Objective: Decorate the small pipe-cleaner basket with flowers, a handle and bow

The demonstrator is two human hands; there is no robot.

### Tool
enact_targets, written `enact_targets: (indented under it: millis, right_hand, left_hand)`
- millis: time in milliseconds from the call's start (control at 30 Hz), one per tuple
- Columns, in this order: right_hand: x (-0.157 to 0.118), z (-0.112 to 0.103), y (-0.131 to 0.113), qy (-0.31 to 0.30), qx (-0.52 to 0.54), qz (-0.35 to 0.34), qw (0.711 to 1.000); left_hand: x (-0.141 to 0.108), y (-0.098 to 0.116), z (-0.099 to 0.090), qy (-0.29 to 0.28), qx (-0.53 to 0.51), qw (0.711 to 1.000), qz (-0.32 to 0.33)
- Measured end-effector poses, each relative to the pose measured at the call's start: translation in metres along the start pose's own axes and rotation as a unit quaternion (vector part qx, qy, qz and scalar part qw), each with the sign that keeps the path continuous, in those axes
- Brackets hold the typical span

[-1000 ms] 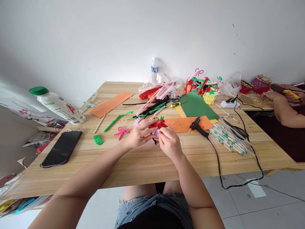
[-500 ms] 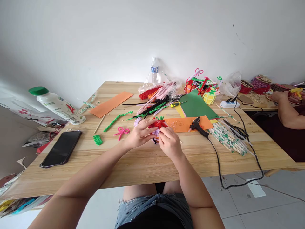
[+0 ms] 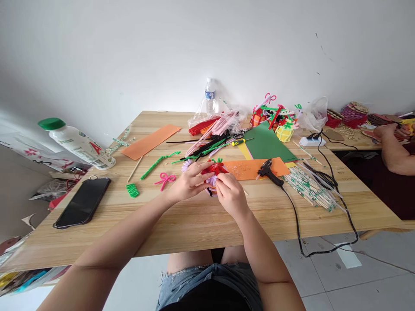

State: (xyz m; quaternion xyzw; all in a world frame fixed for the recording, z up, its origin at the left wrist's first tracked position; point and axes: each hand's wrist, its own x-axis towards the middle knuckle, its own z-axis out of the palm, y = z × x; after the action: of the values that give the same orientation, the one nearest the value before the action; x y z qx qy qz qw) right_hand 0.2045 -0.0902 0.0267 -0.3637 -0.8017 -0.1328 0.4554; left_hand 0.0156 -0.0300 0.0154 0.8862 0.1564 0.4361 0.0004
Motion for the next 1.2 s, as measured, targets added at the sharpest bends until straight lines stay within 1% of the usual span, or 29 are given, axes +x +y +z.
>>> enact_targets:
  millis: [267,433,767,1000,1200]
  right_hand:
    - [-0.0038,-0.0007,0.0015,0.001,0.010,0.010,1.000]
    - [-0.0050,-0.0012,0.0014,-0.004,0.007,0.022,1.000]
    - [-0.0055,-0.0028,0.0031,-0.002,0.024,0.026,0.999]
    - [-0.0060,-0.0014,0.0044,-0.009,0.033,0.038,0.999]
    - [-0.0044,-0.0004,0.0025,-0.008,0.015,0.029,0.999]
  left_hand:
    - [-0.0008,-0.0011,-0.0014,-0.015,0.008,1.000,0.011]
    - [-0.0002,-0.0011,-0.0022,-0.012,0.010,1.000,0.024]
    - [-0.0014,-0.0016,-0.0023,-0.012,0.008,1.000,0.025]
    - [-0.0005,-0.0002,-0.0034,-0.023,0.016,1.000,0.012]
    - [0.0007,0.0019,-0.0012,-0.013,0.006,1.000,-0.009]
